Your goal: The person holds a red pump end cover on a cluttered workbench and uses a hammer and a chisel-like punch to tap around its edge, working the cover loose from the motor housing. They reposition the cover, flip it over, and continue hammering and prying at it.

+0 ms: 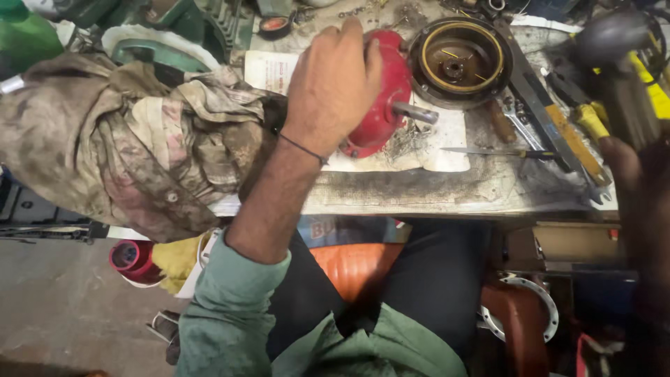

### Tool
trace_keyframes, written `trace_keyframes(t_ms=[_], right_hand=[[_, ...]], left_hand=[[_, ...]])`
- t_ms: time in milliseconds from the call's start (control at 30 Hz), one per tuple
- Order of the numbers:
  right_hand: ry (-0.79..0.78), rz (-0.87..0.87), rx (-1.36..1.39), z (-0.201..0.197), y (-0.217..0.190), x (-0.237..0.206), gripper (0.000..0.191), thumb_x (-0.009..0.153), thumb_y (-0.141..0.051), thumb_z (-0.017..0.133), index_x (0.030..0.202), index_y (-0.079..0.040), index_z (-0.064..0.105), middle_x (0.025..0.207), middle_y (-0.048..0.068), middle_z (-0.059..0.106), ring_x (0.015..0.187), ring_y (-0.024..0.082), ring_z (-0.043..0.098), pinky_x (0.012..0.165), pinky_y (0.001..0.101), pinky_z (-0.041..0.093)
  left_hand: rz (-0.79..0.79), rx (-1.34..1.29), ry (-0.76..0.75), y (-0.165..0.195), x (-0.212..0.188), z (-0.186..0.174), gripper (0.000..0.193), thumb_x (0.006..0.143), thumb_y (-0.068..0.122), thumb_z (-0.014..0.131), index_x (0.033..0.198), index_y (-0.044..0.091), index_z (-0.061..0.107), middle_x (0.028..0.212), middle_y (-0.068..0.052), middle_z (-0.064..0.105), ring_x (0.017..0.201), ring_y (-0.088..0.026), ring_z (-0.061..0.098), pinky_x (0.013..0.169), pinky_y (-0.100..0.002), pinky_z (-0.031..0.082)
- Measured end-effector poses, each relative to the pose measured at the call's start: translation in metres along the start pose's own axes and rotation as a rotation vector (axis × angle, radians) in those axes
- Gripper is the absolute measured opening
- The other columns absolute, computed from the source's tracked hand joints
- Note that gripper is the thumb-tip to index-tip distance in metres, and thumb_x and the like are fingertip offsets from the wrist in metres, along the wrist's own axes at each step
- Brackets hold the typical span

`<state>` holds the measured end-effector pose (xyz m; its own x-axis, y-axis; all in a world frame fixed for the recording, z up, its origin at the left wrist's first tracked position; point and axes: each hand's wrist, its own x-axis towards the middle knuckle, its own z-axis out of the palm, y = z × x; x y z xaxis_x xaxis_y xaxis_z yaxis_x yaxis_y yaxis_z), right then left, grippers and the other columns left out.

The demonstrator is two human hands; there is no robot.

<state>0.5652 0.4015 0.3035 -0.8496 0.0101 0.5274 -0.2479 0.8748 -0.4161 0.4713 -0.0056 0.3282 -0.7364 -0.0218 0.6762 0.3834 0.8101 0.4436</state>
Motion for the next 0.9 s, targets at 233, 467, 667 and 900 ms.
trace_keyframes(t_ms=[233, 467, 667, 900], right_hand=[[-0.012, -0.122, 0.026, 0.04, 0.043, 0.056, 0.033, 0.106, -0.01, 0.077, 0.124, 0.012, 0.061, 0.102, 0.024, 0.068, 0.089, 0.028, 0.068, 0.074, 0.0347, 0.054], [-0.228, -0.368, 0.217, 0.042, -0.093, 0.055, 0.04, 0.084, -0.008, 0.082, 0.122, 0.0, 0.072, 0.115, 0.016, 0.073, 0.102, 0.024, 0.071, 0.09, 0.0356, 0.056], [-0.272, -0.196, 0.374, 0.08, -0.131, 0.04, 0.029, 0.092, -0.006, 0.084, 0.12, -0.002, 0.076, 0.112, 0.011, 0.078, 0.101, 0.014, 0.075, 0.089, 0.0291, 0.058], [-0.195, 0.002, 0.801, 0.111, -0.118, 0.038, 0.025, 0.098, 0.006, 0.077, 0.123, 0.006, 0.071, 0.113, 0.013, 0.073, 0.104, 0.012, 0.07, 0.099, 0.0264, 0.057]], left_hand=[[-0.004, -0.148, -0.042, 0.011, -0.01, -0.019, 0.024, 0.099, 0.021, 0.071, 0.105, -0.001, 0.064, 0.099, -0.024, 0.065, 0.091, -0.044, 0.068, 0.075, -0.052, 0.056], [0.005, -0.218, 0.019, 0.031, -0.024, -0.02, 0.029, 0.099, 0.019, 0.075, 0.116, -0.001, 0.063, 0.107, -0.022, 0.065, 0.096, -0.044, 0.067, 0.079, -0.051, 0.055], [0.054, -0.303, 0.04, 0.037, -0.033, -0.033, 0.043, 0.104, 0.02, 0.073, 0.134, -0.005, 0.056, 0.124, -0.024, 0.065, 0.108, -0.039, 0.07, 0.09, -0.045, 0.059], [-0.257, -0.536, -0.17, 0.001, -0.025, -0.046, 0.038, 0.105, 0.019, 0.058, 0.139, 0.001, 0.06, 0.12, -0.018, 0.076, 0.101, -0.024, 0.079, 0.083, -0.033, 0.061]])
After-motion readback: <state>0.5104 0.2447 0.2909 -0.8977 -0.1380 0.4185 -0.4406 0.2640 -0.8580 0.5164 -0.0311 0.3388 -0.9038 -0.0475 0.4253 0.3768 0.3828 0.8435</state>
